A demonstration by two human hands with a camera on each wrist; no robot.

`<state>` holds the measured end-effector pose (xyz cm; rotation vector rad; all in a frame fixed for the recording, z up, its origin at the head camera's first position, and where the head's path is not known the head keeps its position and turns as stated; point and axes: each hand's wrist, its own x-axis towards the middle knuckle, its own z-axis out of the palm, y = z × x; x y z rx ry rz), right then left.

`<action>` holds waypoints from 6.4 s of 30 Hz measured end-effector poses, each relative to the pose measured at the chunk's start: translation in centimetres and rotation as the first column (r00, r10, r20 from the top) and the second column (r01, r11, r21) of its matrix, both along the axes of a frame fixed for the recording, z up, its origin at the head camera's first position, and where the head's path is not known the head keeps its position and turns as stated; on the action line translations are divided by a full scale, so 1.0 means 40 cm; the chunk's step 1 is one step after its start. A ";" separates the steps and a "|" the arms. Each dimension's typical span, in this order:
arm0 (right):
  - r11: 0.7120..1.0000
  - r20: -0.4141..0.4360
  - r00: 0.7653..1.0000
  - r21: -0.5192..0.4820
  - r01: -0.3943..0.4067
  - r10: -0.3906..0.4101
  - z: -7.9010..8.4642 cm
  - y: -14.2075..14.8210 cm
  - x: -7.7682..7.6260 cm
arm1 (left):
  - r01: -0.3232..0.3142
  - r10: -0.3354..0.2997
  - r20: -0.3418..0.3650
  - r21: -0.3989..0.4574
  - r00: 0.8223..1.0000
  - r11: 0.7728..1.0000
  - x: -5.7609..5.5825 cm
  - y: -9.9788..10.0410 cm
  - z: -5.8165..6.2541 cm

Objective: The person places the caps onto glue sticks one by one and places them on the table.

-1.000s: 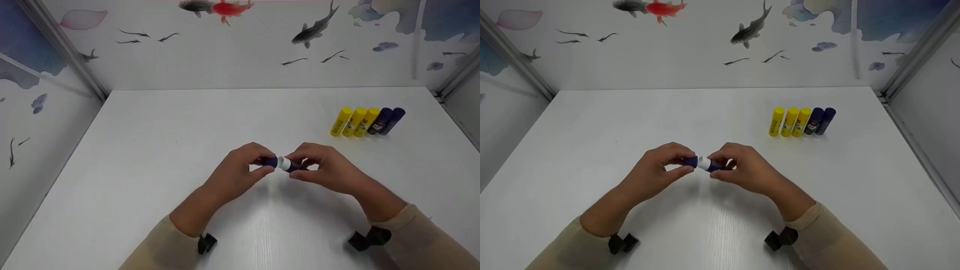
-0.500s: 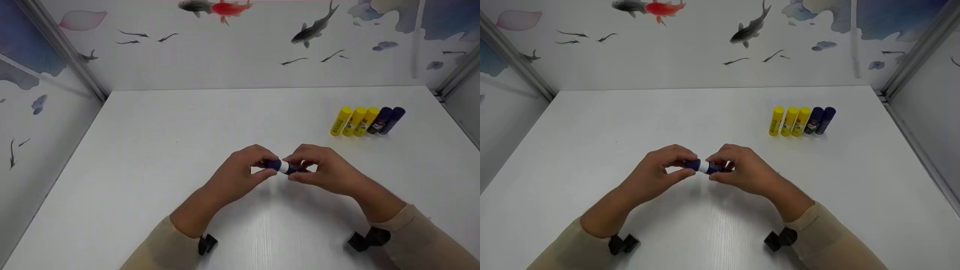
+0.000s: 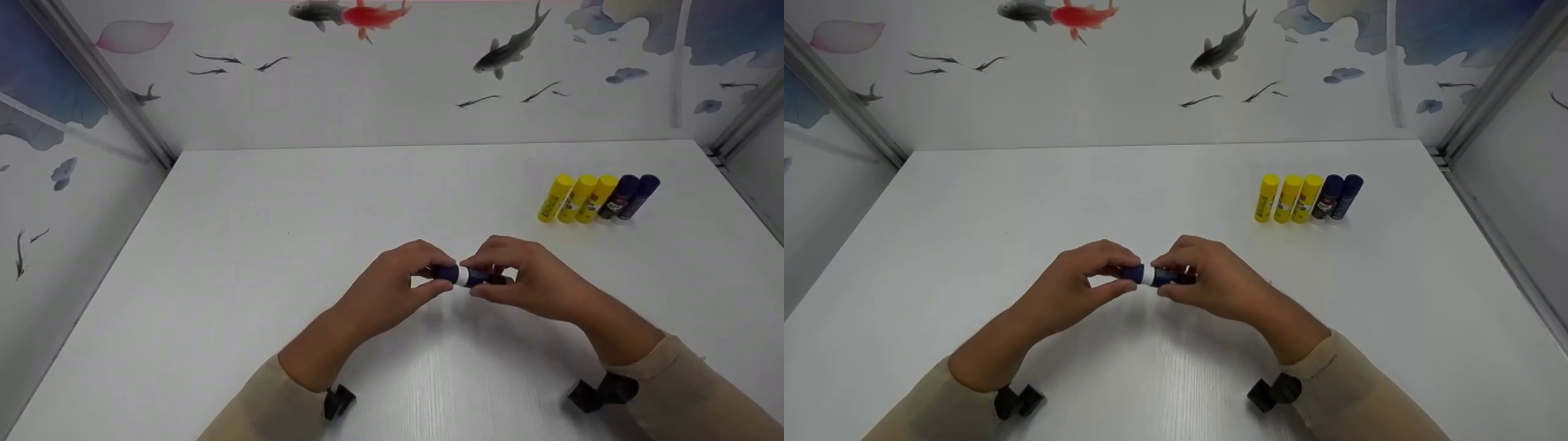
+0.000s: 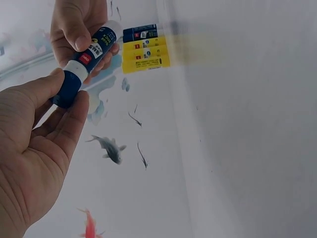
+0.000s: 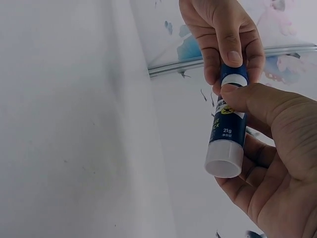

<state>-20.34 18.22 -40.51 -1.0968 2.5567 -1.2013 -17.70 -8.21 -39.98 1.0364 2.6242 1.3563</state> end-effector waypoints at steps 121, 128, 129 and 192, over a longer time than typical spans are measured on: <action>0.999 -0.068 0.997 -0.021 -0.032 0.031 0.041 0.007 0.043 | 0.032 -0.032 -0.003 0.156 0.999 0.987 0.020 0.021 -0.015; 0.998 -0.061 0.997 -0.026 -0.050 0.048 0.042 0.009 0.044 | 0.046 -0.043 -0.022 0.169 0.999 0.984 0.023 0.023 -0.015; 0.998 -0.060 0.997 -0.029 -0.053 0.051 0.043 0.009 0.043 | 0.046 -0.043 -0.020 0.167 0.999 0.985 0.023 0.023 -0.014; 0.981 -0.092 0.989 0.145 0.132 -0.120 0.051 0.101 0.060 | 0.004 -0.002 -0.049 0.044 0.999 0.999 0.029 0.050 -0.004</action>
